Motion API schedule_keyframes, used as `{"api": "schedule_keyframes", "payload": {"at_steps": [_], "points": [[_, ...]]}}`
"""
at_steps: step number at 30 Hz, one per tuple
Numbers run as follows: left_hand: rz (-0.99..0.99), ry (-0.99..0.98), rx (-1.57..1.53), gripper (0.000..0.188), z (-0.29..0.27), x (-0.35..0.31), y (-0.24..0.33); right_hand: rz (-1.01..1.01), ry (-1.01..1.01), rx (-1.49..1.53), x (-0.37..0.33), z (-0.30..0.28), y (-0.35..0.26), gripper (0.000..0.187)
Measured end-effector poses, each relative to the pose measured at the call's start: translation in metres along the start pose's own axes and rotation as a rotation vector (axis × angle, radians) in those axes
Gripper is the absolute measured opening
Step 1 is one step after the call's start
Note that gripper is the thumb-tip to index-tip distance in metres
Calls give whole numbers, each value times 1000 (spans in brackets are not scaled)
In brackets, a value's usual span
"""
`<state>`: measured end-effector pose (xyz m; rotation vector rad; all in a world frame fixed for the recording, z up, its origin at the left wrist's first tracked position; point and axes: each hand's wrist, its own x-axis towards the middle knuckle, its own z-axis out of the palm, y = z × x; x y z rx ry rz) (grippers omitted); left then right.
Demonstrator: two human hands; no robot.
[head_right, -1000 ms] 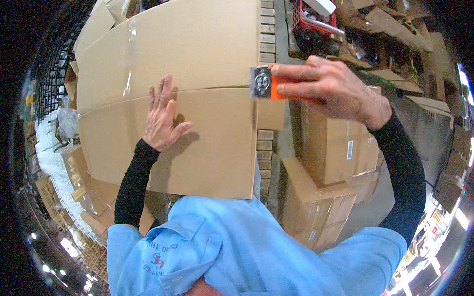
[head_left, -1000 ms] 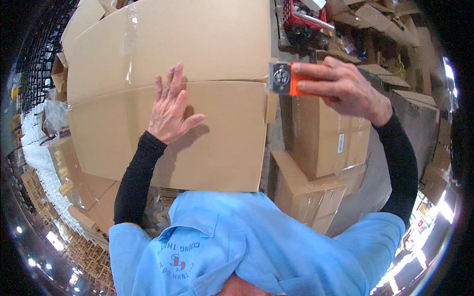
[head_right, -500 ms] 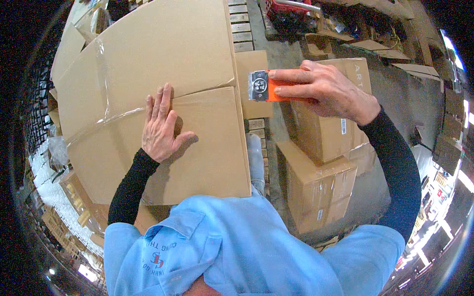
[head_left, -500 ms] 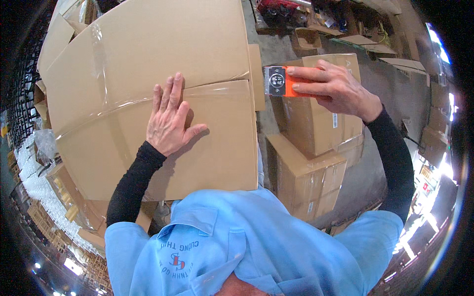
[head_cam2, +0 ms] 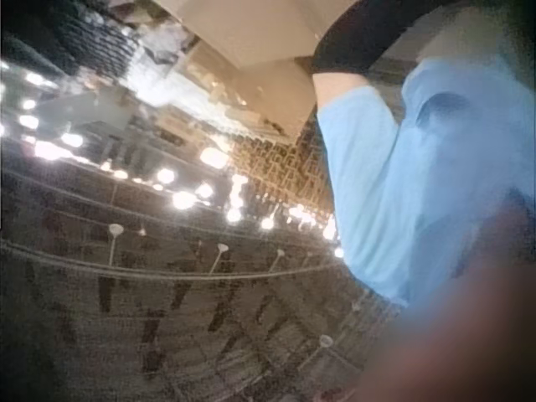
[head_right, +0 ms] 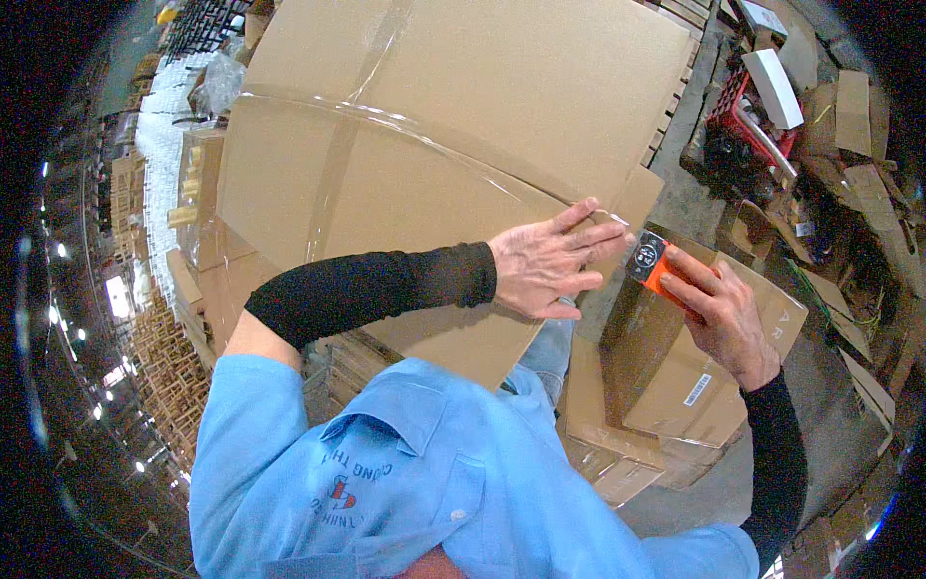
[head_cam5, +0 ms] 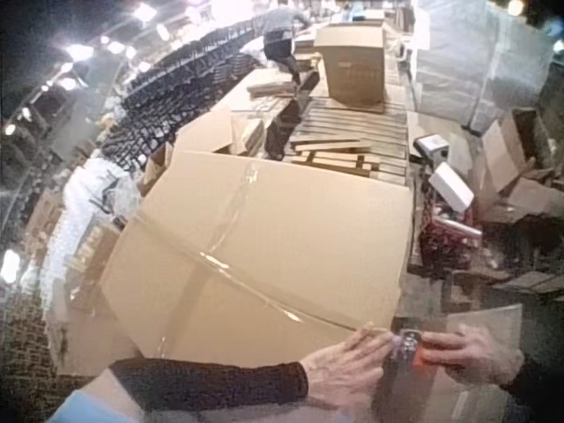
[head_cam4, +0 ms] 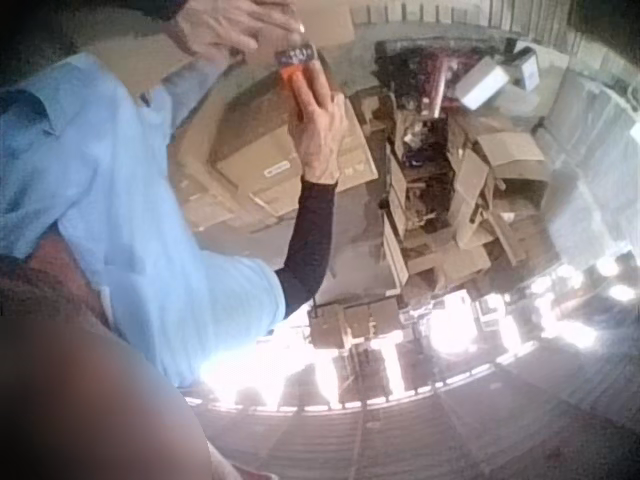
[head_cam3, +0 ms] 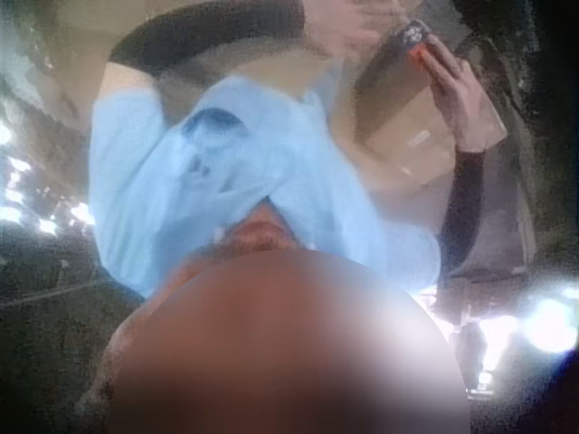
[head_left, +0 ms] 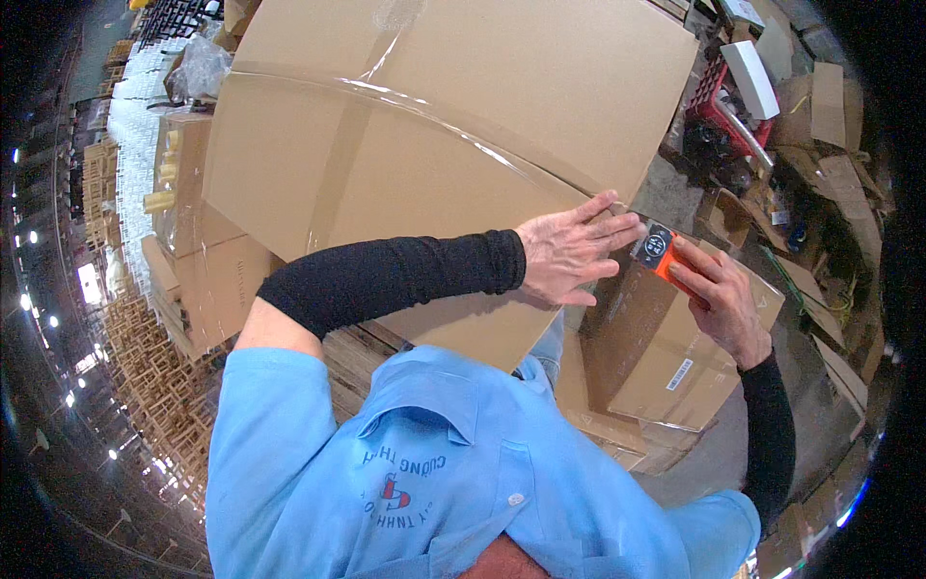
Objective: The person packs a large cardboard box with a chair wrapped in plastic and foam protectors, then seals the box with packing tape. The person places cardboard dividers inside, closes the flaps, and applies tape to secure the box.
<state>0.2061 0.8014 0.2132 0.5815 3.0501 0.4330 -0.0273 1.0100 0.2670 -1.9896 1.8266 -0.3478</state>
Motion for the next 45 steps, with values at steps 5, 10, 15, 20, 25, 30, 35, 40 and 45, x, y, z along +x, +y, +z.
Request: {"api": "schedule_keyframes", "payload": {"at_steps": [5,10,15,20,25,30,35,40,45], "points": [[-29,-177,165,56,-7,4,6,11,-36,-79,29,11,-34,41],[39,-577,336,67,-30,40,14,84,-450,-446,53,76,-4,4],[0,-729,129,61,12,60,16,347,26,62,25,67,60,18],[-17,-74,-503,33,12,50,45,-84,597,-23,74,-59,29,43],[-215,653,-505,48,4,3,46,-433,404,69,186,-39,28,23],[-528,587,-217,66,-7,3,0,-336,313,-104,153,-34,42,17],[-431,58,142,86,0,42,-51,-134,2,-224,68,-33,35,23],[-113,-557,407,90,-22,90,-49,-33,18,-298,88,5,31,17],[-13,-558,368,78,-17,103,-49,168,-238,-584,120,44,74,5]]}}
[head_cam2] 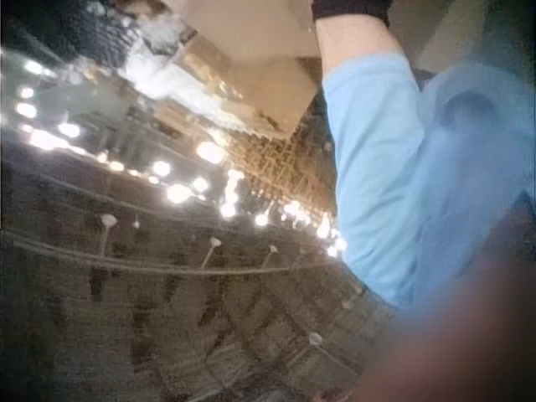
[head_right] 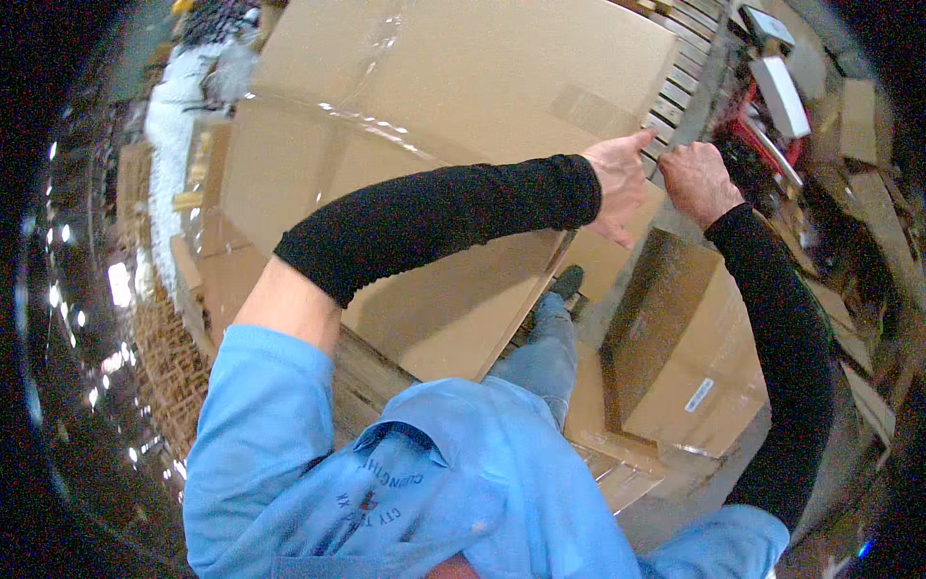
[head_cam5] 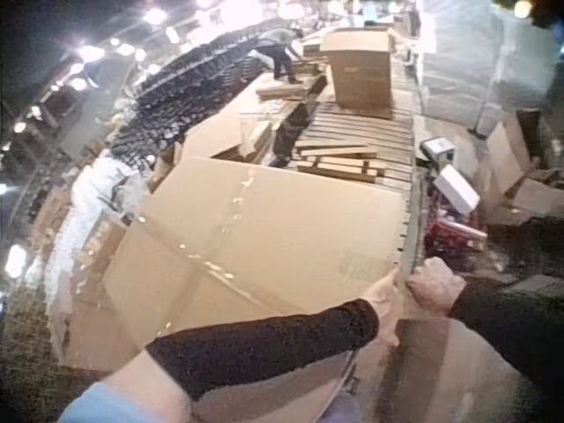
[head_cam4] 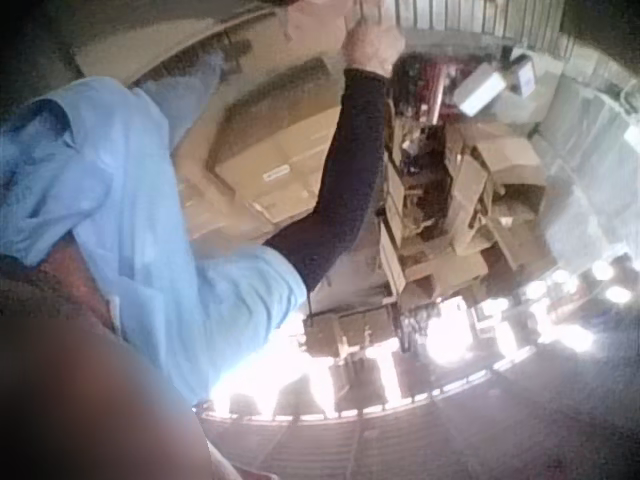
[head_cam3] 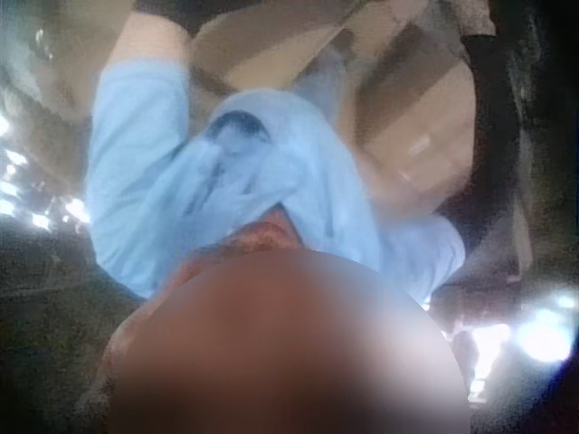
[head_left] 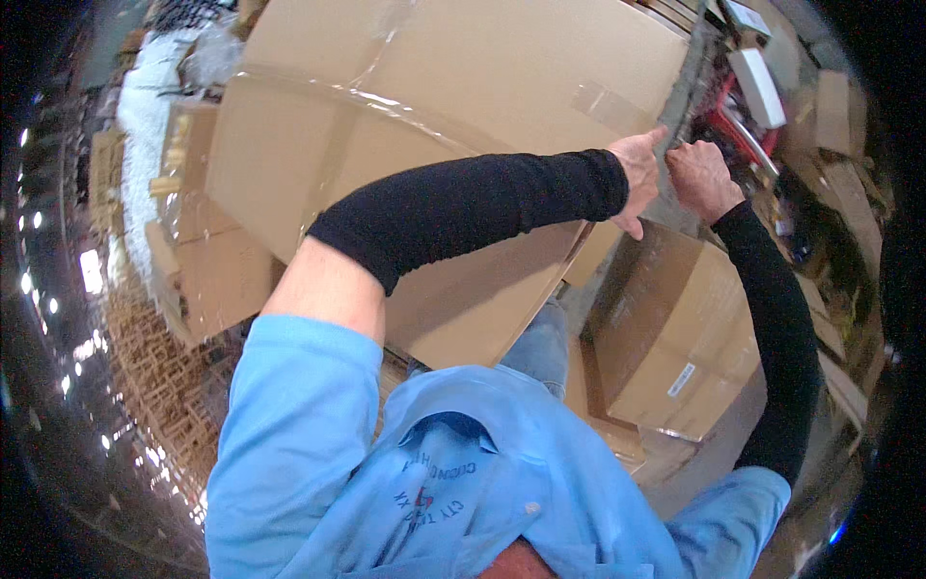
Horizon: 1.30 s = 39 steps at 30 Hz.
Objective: The person packs a large cardboard box with a chair wrapped in plastic and foam protectors, then seals the box with packing tape. The person places cardboard dividers inside, closes the flaps, and applies tape to secure the box.
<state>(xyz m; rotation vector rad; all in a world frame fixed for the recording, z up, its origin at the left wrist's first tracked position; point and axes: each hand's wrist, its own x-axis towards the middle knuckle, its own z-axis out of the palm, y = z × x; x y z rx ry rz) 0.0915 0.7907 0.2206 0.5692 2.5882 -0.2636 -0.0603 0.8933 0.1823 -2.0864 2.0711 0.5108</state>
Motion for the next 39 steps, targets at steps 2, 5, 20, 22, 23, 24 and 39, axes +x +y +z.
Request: {"api": "schedule_keyframes", "payload": {"at_steps": [2,5,20,22,23,24,39], "points": [[46,142,-219,67,3,-10,-10,142,47,196,-22,10,9,12],[-46,886,-1667,34,61,-37,-21,262,271,652,-89,-38,-11,38],[-91,864,-572,51,114,-199,156,-238,217,492,-160,-95,-232,43],[35,720,-523,53,101,-179,163,-201,221,496,-187,-78,-219,29],[91,648,-503,54,98,-170,167,-189,218,498,-200,-69,-215,23],[140,627,-443,55,98,-162,166,-171,201,473,-210,-57,-210,24],[10,616,-318,62,126,-206,78,550,-280,588,-258,201,-240,26]]}}
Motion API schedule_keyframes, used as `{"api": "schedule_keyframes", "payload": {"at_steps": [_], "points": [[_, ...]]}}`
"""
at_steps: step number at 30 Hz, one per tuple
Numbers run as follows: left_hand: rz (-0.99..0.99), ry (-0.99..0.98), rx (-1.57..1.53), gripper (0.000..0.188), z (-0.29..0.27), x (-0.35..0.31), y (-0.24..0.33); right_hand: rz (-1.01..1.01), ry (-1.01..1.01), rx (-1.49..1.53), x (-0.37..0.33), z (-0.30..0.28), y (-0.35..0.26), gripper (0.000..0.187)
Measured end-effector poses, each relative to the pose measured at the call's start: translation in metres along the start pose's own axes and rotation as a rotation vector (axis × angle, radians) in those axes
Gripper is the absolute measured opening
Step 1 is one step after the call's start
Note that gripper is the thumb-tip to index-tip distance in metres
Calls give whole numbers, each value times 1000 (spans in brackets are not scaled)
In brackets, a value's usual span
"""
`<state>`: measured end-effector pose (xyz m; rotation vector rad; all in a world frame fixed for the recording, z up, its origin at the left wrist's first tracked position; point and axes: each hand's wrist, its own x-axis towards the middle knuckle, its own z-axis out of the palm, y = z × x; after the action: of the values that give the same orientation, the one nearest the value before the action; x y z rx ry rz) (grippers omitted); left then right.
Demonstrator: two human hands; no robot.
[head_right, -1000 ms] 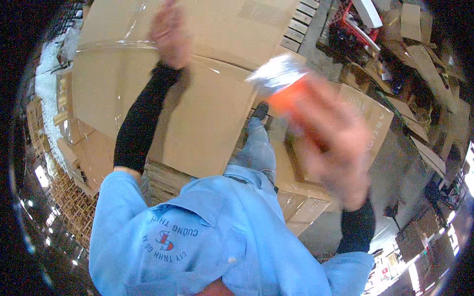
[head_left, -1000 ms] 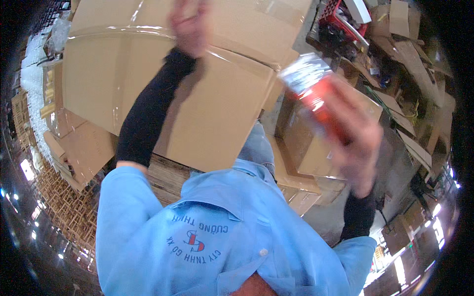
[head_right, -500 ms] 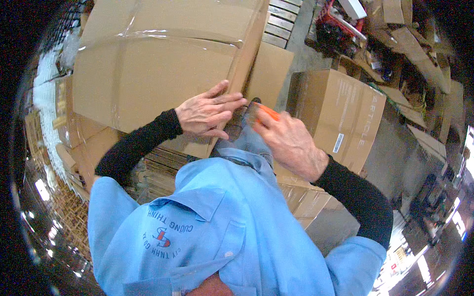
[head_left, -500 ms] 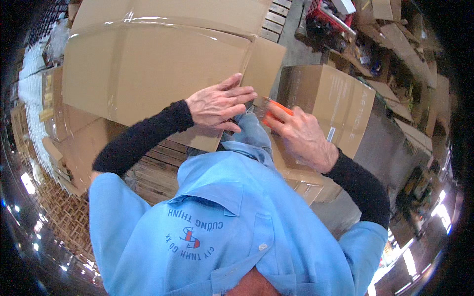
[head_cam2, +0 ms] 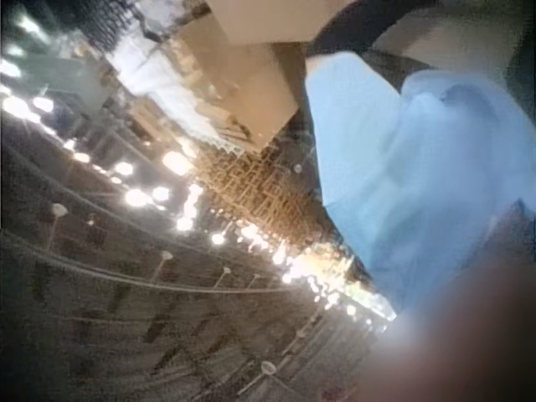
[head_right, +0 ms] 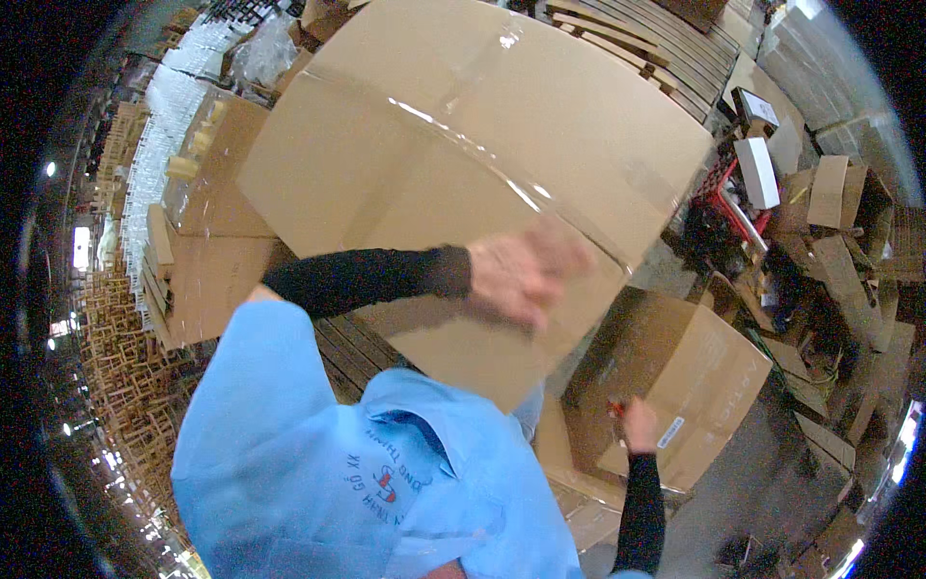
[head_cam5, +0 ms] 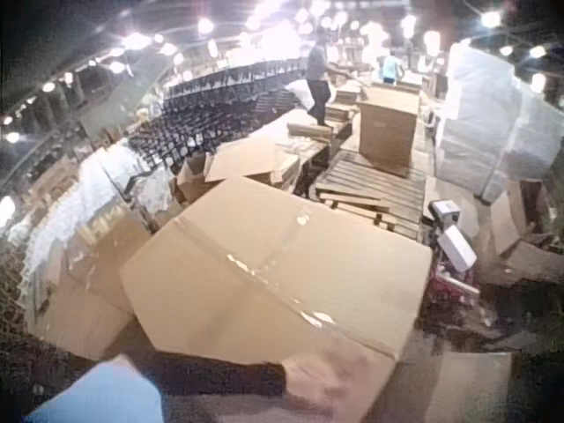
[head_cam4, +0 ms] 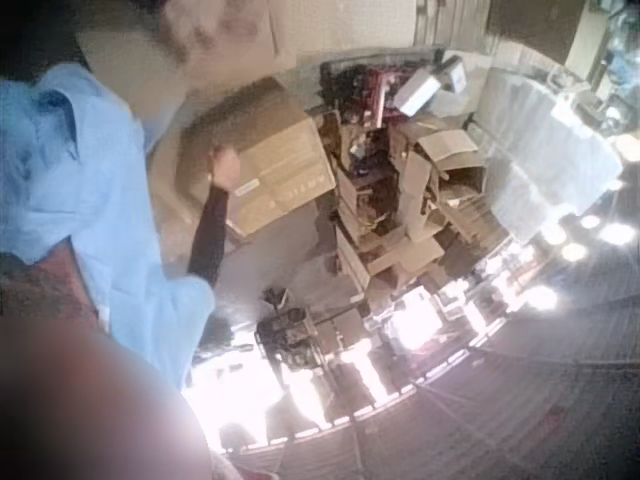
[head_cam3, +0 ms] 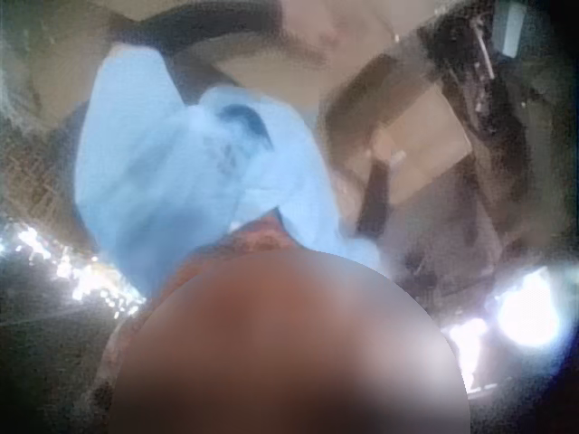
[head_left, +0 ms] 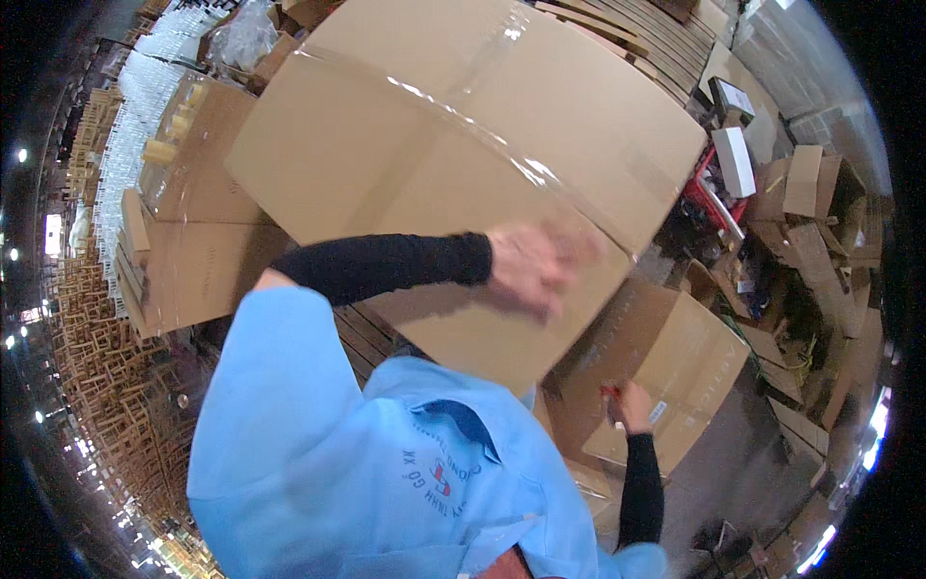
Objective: The person packs a large cardboard box with a chair wrapped in plastic and foam protectors, then seals the box with packing tape. The person places cardboard dividers inside, closes the flaps, and applies tape to secure the box.
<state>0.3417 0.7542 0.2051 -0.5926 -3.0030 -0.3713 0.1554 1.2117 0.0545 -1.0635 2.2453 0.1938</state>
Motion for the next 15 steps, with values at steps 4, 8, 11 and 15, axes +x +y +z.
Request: {"api": "schedule_keyframes", "payload": {"at_steps": [4,8,11,15], "points": [[-791,183,196,54,-10,-150,-155,497,242,317,-99,7,2,34],[-821,57,537,31,-40,-361,-327,615,358,597,-178,39,-62,42],[-1224,371,-364,60,-66,-487,-407,805,116,698,-178,44,-125,44],[-1429,541,-1088,81,-83,-476,-401,917,424,895,-195,39,-175,45]]}}
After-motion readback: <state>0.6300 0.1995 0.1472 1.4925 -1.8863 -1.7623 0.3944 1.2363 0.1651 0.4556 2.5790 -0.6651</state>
